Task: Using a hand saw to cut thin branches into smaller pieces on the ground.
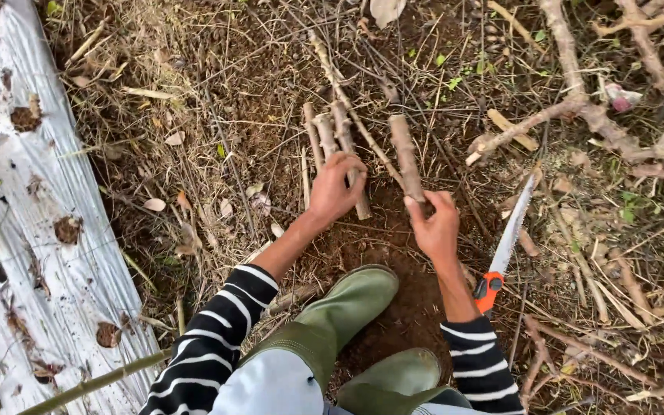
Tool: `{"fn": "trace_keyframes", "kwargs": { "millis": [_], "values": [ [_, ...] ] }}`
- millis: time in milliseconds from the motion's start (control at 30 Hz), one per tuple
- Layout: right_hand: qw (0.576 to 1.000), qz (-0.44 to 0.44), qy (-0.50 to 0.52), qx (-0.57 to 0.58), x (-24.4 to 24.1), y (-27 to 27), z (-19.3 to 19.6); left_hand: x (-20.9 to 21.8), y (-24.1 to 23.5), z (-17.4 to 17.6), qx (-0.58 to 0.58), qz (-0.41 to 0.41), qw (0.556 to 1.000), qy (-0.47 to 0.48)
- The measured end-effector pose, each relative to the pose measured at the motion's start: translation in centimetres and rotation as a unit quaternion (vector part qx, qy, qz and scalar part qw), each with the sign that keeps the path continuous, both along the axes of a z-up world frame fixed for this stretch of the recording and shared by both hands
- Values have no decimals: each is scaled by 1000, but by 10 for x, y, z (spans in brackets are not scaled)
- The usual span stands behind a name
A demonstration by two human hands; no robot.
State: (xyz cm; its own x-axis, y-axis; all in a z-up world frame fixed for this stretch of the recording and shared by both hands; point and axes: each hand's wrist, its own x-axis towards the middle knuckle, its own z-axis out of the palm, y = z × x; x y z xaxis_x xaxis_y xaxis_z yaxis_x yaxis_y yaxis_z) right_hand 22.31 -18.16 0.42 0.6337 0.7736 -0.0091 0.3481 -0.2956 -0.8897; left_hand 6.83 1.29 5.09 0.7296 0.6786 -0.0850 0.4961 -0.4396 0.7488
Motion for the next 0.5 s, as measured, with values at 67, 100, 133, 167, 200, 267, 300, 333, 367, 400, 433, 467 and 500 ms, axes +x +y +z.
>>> {"fn": "trace_keyframes", "kwargs": {
  "millis": [67,100,133,167,200,267,300,333,367,400,433,467,500],
  "values": [
    [1000,24,-3,-8,-14,25,5,-15,12,10,4,28,1000,0],
    [999,44,-7,-14,-21,37,8,-21,17,16,10,51,999,-2],
    [999,46,-5,-13,-27,41,15,-26,18,16,11,53,999,-1],
    [998,48,-26,-27,-31,46,22,-29,20,17,6,71,997,-1],
    [997,50,-46,-42,-36,50,29,-31,22,18,2,88,996,-1],
    [996,53,-50,-49,-44,44,27,-35,22,16,7,86,996,-2],
    [995,53,-56,-57,-47,40,27,-34,22,15,10,81,997,-5],
    [996,49,-56,-58,-49,38,21,-34,19,14,10,76,997,-5],
    [996,53,-65,-39,-49,33,16,-32,15,13,11,74,997,-4],
    [995,57,-74,-21,-50,28,10,-30,11,12,13,72,997,-3],
    [996,46,-76,-25,-49,23,8,-27,9,3,10,61,998,-5],
    [996,43,-76,-26,-48,18,6,-24,7,-5,19,54,998,4],
    [996,43,-77,-25,-48,14,4,-22,5,-13,30,49,998,12]
  ]
}}
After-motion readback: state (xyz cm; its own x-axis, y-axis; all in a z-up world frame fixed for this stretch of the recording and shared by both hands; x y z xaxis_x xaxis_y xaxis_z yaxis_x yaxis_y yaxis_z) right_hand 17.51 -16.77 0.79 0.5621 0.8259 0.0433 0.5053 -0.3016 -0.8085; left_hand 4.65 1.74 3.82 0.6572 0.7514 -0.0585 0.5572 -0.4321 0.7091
